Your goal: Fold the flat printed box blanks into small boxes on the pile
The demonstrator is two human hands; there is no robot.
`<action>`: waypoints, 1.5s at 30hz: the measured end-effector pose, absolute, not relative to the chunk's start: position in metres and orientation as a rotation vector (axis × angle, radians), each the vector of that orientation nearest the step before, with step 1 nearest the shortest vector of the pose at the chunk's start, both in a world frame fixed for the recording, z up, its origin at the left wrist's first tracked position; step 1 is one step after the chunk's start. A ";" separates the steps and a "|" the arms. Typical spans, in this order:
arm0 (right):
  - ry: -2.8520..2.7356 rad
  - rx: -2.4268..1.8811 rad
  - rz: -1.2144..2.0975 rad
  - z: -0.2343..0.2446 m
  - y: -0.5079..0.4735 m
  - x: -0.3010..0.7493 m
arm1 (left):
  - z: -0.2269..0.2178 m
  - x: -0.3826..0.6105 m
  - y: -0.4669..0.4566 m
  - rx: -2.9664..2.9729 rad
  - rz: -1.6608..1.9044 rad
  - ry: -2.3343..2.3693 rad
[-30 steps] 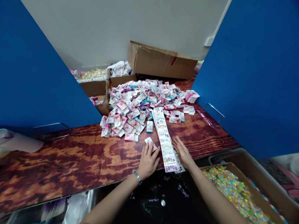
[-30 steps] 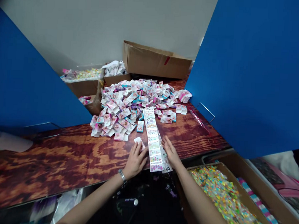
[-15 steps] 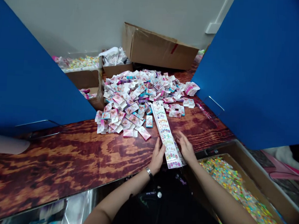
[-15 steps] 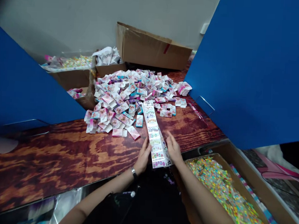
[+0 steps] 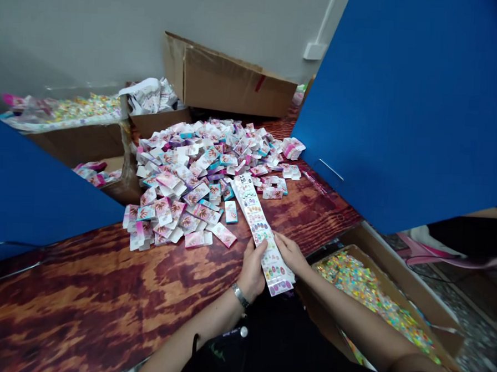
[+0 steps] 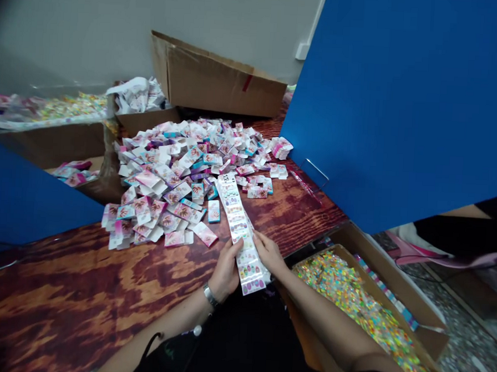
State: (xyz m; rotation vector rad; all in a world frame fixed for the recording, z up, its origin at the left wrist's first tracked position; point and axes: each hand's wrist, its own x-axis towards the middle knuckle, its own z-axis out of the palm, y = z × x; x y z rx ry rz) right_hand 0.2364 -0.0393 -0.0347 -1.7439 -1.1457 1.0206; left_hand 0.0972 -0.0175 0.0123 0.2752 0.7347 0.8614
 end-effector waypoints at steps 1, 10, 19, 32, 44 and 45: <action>-1.141 -1.728 1.042 -0.033 -0.041 0.239 | 0.016 0.099 -0.019 0.276 0.861 0.722; -1.280 -1.792 0.967 -0.033 -0.061 0.259 | 0.005 0.111 -0.053 0.395 0.851 0.831; -1.583 -1.969 0.779 -0.024 -0.049 0.251 | 0.007 0.119 -0.046 0.427 0.897 0.864; -1.588 -1.962 0.855 -0.018 -0.032 0.215 | 0.020 0.079 -0.017 0.493 0.778 0.898; -1.123 -1.690 0.991 -0.046 -0.053 0.256 | 0.007 0.096 -0.023 0.435 0.835 0.922; -1.145 -1.705 0.994 -0.047 -0.054 0.254 | 0.007 0.099 -0.024 0.441 0.837 0.923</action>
